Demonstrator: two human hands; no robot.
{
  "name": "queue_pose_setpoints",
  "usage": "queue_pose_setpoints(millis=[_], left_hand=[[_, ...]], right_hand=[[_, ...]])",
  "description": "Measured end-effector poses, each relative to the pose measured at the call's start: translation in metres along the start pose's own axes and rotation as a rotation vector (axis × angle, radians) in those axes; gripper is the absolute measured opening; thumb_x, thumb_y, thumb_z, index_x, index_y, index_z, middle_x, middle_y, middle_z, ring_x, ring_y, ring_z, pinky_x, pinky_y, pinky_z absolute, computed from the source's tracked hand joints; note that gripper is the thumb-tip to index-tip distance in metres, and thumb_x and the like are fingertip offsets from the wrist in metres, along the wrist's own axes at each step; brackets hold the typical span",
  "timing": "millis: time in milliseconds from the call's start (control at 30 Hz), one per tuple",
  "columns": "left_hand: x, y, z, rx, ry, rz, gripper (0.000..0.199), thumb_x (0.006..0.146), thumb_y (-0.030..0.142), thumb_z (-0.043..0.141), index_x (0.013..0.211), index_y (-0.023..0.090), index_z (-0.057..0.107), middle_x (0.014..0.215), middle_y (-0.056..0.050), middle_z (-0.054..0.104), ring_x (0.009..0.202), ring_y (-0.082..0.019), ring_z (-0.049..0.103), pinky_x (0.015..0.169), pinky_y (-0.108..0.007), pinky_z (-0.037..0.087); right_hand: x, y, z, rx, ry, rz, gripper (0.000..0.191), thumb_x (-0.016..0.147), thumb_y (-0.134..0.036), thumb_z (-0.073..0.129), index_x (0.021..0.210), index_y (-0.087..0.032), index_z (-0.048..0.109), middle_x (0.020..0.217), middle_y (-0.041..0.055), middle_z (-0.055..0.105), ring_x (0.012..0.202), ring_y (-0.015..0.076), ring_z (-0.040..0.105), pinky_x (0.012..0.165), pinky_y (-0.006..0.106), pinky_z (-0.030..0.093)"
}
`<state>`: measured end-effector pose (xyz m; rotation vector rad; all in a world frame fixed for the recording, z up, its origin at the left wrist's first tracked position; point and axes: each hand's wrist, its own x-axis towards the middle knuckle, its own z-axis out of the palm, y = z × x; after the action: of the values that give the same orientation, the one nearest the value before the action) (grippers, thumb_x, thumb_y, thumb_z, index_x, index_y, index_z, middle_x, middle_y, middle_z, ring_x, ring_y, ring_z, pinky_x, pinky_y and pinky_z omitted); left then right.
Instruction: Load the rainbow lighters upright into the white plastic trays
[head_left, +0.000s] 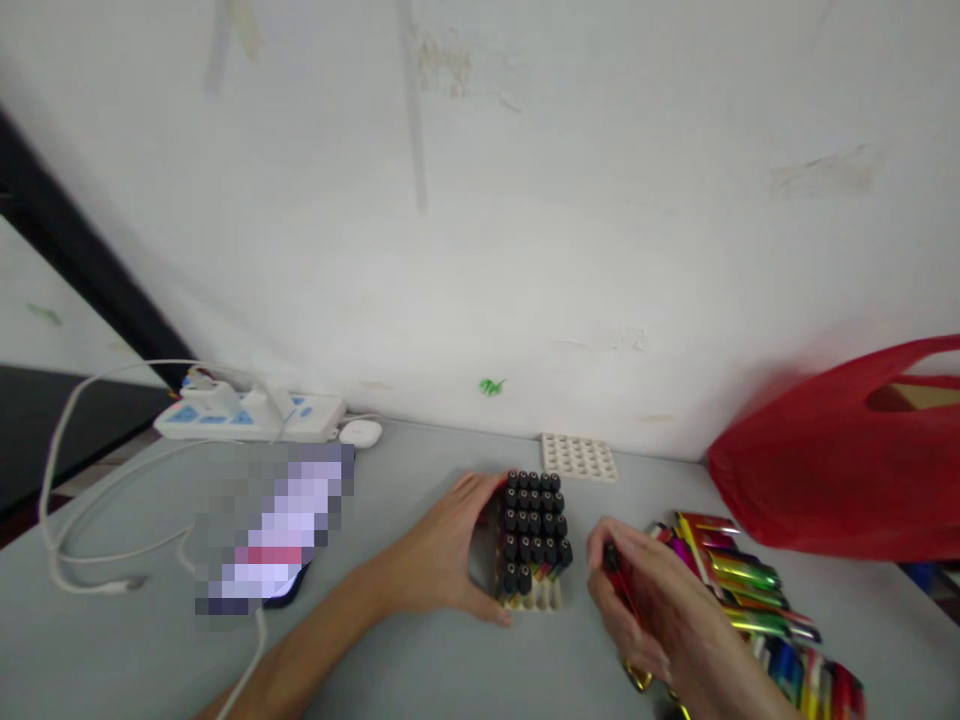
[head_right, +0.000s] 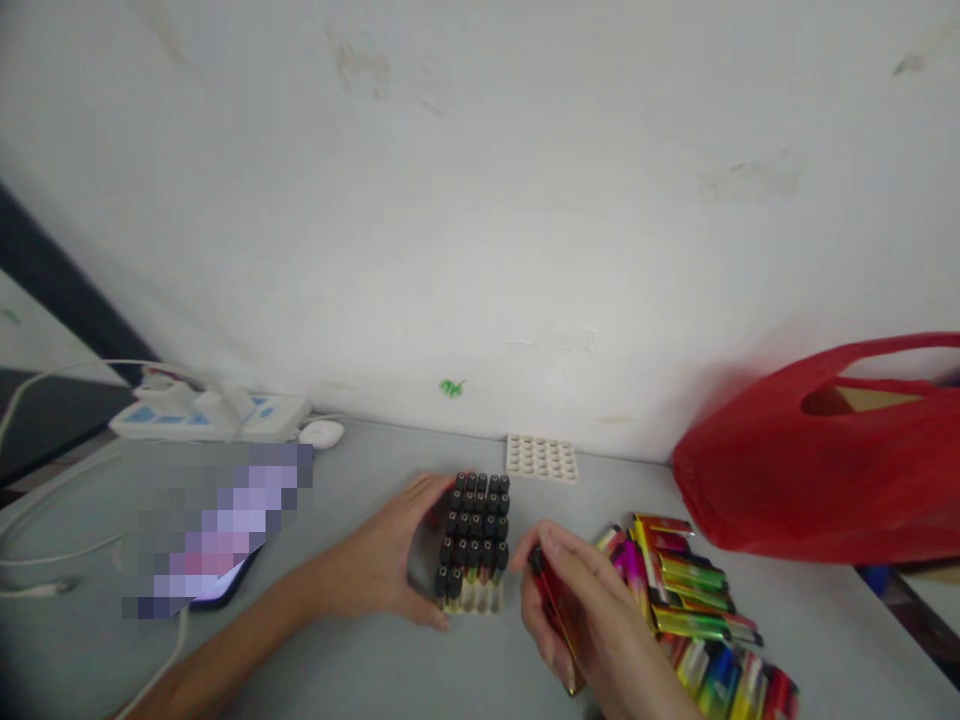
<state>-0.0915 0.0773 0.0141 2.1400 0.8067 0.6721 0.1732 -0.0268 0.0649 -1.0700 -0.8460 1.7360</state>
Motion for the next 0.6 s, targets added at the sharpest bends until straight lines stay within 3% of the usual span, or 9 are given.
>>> queue_pose_setpoints(millis=[133,267,433,600], left_hand=[[0.000,0.001,-0.001,0.000,0.002,-0.007,0.133,0.054,0.056,0.112,0.166,0.024,0.048,0.160,-0.019,0.059,0.146,-0.048,0.054,0.127,-0.060,0.044],[0.000,0.003,-0.001,-0.008,-0.007,-0.027,0.136,0.053,0.058,0.111,0.167,0.022,0.047,0.160,-0.019,0.060,0.145,-0.048,0.055,0.125,-0.059,0.045],[0.001,0.003,-0.001,-0.004,0.000,-0.008,0.136,0.053,0.056,0.112,0.167,0.024,0.046,0.159,-0.018,0.060,0.145,-0.047,0.055,0.127,-0.058,0.043],[0.000,0.001,-0.001,-0.012,-0.007,-0.004,0.137,0.055,0.057,0.111,0.169,0.025,0.043,0.161,-0.019,0.058,0.146,-0.048,0.055,0.125,-0.059,0.046]], right_hand=[[-0.003,-0.007,0.007,0.046,-0.008,0.104,0.049,0.094,-0.066,0.086,0.098,-0.020,0.069,0.070,-0.0087,0.051,0.047,0.0014,0.017,0.041,0.016,0.017],[-0.002,-0.004,0.011,-0.050,-0.015,0.122,0.048,0.087,-0.061,0.095,0.099,-0.019,0.074,0.068,-0.0101,0.048,0.045,-0.0004,0.015,0.040,0.015,0.018],[0.000,0.005,0.010,-0.145,-0.051,0.039,0.061,0.102,-0.077,0.069,0.115,-0.018,0.080,0.058,-0.0106,0.042,0.043,0.0044,0.020,0.041,0.018,0.023],[0.001,0.010,0.009,-0.130,-0.062,-0.040,0.067,0.107,-0.080,0.056,0.096,-0.017,0.077,0.054,-0.0105,0.032,0.048,0.0084,0.018,0.047,0.023,0.022]])
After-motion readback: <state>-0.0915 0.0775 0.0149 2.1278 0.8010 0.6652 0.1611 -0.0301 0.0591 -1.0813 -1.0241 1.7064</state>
